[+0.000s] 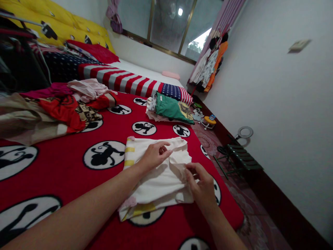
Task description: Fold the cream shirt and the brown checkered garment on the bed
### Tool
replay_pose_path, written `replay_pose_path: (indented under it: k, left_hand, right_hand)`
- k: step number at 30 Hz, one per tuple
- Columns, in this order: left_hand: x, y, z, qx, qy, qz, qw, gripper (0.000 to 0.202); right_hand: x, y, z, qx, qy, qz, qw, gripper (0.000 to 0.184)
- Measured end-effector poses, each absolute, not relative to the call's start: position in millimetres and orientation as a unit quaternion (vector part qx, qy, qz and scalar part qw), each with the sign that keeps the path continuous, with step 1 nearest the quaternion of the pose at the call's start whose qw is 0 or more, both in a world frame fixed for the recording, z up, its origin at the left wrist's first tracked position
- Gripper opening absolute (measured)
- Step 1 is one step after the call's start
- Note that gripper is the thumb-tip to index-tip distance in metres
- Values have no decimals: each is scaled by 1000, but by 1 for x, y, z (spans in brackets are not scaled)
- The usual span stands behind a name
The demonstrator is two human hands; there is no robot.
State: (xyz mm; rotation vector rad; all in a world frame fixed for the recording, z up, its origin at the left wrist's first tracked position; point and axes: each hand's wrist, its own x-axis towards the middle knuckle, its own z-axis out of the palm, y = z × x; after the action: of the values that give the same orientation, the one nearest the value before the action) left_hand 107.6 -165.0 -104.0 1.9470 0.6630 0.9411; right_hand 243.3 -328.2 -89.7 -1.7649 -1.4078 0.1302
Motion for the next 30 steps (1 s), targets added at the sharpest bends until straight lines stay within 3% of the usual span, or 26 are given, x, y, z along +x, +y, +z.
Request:
replay_pose_path:
  k: [4, 8, 10, 13, 21, 30]
  left_hand:
    - [102, -171, -100, 836, 184, 355, 375, 33]
    - [100, -175, -100, 906, 85, 313, 271, 41]
    - [102, -175, -103, 917, 68, 305, 248, 32]
    - [105, -173, -108, 910, 74, 310, 264, 16]
    - [99, -177, -102, 908, 58, 304, 284, 15]
    - [101, -174, -106, 906, 45, 297, 298, 16]
  right_hand:
    - [278, -330, -86, -764, -438, 86, 466, 18]
    - [290, -333, -90, -791, -399, 230, 402, 29]
    - [289, -332, -94, -789, -393, 269, 389, 31]
    - [283, -326, -99, -762, -377, 273, 451, 35]
    - [278, -323, -89, -715, -245, 279, 592, 42]
    - [278, -324, -87, -639, -274, 335, 636, 38]
